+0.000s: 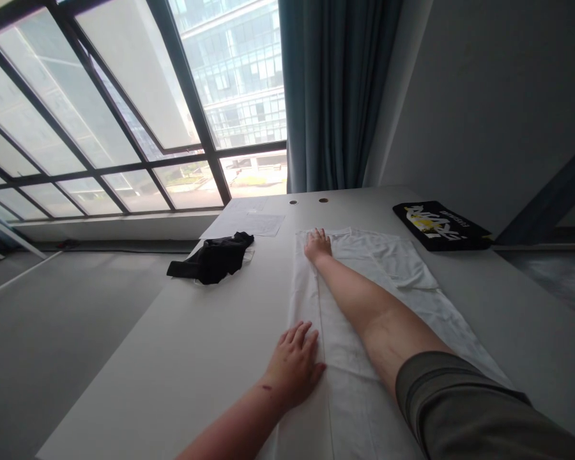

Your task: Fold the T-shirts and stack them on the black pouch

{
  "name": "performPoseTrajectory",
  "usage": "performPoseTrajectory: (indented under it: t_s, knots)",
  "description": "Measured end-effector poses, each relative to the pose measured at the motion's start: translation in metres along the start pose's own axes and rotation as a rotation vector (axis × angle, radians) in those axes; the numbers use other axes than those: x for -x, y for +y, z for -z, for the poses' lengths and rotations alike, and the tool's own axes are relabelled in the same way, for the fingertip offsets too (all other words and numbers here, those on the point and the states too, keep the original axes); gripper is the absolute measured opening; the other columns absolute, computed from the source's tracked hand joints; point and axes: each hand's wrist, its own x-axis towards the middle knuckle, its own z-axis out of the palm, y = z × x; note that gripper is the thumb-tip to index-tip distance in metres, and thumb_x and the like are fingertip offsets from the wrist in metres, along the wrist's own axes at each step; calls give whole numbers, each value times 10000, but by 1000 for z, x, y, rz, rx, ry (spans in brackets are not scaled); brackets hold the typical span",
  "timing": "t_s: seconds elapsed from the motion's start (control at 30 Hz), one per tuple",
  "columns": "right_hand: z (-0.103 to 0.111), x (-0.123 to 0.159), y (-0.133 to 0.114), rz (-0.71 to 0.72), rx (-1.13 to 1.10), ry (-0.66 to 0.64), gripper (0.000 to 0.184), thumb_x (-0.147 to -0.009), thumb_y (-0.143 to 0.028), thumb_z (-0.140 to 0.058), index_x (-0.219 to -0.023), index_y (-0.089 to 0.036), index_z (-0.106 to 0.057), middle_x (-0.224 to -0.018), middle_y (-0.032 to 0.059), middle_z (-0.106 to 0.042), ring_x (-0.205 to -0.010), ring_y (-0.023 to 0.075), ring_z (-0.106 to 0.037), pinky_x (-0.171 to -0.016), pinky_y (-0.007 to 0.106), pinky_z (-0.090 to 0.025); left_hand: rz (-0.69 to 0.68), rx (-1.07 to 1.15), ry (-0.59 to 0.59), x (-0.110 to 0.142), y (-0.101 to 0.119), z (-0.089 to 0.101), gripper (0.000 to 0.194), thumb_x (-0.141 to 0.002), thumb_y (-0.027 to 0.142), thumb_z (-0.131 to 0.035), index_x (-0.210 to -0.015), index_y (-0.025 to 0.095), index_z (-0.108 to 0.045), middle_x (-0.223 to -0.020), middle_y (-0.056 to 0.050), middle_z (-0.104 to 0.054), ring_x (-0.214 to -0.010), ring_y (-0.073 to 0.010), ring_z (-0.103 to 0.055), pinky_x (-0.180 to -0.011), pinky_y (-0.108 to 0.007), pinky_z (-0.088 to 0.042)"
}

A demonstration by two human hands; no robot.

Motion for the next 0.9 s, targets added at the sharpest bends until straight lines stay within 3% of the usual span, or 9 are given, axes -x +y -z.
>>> performPoseTrajectory:
  t_s: [0.13,0.3,0.43,0.67,0.8,0.9]
  knots:
    - [-8,-10,-17,143,47,-144,665,-1025,-489,-390,-1620,-194,-363,-1733,92,-215,-1594,294,-90,-1276,468,-111,31,-52,3,-16,-8,-17,743,-1030,576,-386,-1634,147,-338,-1724,-143,-208,-1602,-335,-155,-1299,-524,-186]
    - [-24,-33,-15,107,61,-269,692,-1029,-590,-323,-1651,-286,-298,-1744,78,-178,-1583,329,-170,-1261,515,-133,-36,21,-37,-1,-17,-16,667,-1036,595,-377,-1646,335,-306,-1747,-57,-102,-1608,-346,-56,-1290,-599,-148]
    - [-31,-51,-5,43,67,-271,672,-1040,-599,-229,-1664,-350,-230,-1760,56,-96,-1594,345,-116,-1253,579,-81,53,69,-8,10,-19,-16,639,-1018,587,-444,-1624,419,-330,-1751,-16,-43,-1603,-370,-25,-1284,-620,-156]
    - [-31,-64,-7,-57,57,-267,659,-1027,-627,-226,-1655,-427,-201,-1763,33,-73,-1603,346,-34,-1233,637,-56,162,83,-17,8,-18,-18,734,-1003,595,-452,-1658,311,-280,-1740,-67,-22,-1604,-343,-58,-1304,-572,-143]
    - [-31,-57,-5,-16,38,-195,640,-1038,-607,-225,-1642,-401,-277,-1761,45,-84,-1602,354,-6,-1241,622,-55,156,94,-12,7,-18,-17,761,-987,623,-468,-1656,306,-293,-1736,-66,-23,-1605,-338,-60,-1305,-571,-143]
    - [-30,-47,9,29,40,-184,642,-1044,-597,-227,-1645,-376,-282,-1761,57,-83,-1602,351,-17,-1240,633,-57,157,100,4,6,-19,-17,763,-977,626,-484,-1650,311,-310,-1737,-62,-50,-1603,-342,-85,-1302,-579,-161]
